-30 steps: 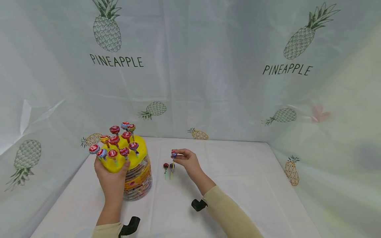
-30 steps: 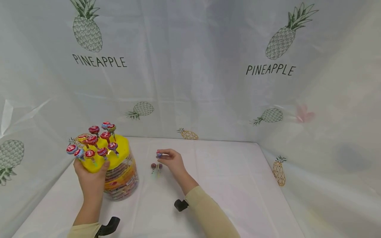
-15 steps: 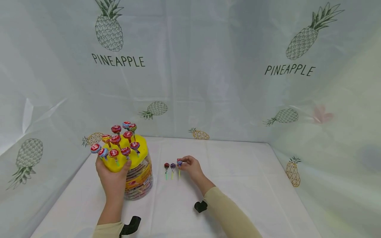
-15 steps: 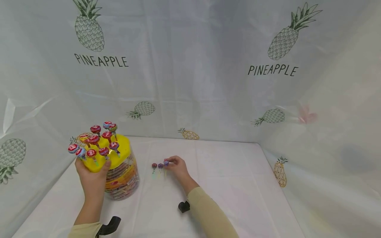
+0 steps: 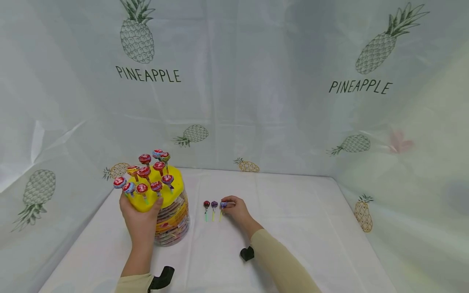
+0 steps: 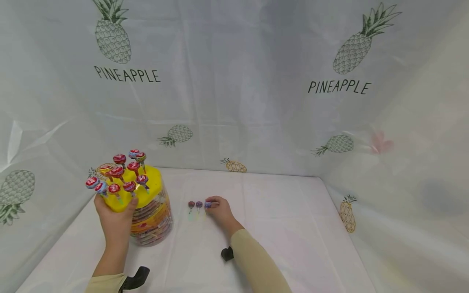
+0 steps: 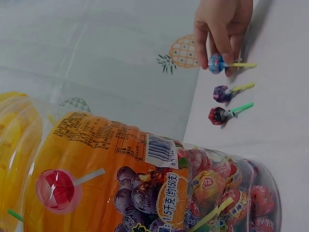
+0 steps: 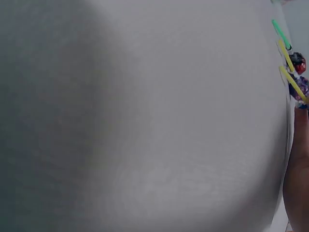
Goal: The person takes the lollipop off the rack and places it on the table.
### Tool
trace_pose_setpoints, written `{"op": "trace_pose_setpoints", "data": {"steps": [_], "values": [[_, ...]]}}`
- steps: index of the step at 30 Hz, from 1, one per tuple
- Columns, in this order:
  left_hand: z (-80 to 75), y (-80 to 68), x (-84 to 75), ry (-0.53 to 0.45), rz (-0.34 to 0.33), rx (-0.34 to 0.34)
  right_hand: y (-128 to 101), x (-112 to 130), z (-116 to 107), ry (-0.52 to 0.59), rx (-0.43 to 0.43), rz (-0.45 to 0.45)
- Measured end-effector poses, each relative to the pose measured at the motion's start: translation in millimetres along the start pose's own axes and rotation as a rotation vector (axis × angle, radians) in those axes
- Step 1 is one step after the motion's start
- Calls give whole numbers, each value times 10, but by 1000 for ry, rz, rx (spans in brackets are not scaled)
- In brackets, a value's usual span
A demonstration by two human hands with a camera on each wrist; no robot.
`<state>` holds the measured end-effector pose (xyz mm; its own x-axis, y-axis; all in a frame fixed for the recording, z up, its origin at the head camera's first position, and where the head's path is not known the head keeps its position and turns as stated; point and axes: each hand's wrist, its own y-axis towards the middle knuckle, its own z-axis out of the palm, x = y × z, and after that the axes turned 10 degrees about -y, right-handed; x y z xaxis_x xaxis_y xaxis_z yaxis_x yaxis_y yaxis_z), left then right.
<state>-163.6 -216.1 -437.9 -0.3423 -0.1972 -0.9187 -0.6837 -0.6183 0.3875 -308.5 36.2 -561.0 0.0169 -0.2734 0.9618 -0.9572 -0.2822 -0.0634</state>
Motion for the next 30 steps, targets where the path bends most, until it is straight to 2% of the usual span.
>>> {"op": "trace_pose_setpoints", "data": {"steps": [8,16,30], "values": [[0,-2,17,5,1,-1,78,-36,29,-221,0,-54],[-5,33,40,-20,32,8,90,-39,51,-259,8,-75],[-9,44,53,-18,5,12,67,-47,89,-345,-35,-49]]}}
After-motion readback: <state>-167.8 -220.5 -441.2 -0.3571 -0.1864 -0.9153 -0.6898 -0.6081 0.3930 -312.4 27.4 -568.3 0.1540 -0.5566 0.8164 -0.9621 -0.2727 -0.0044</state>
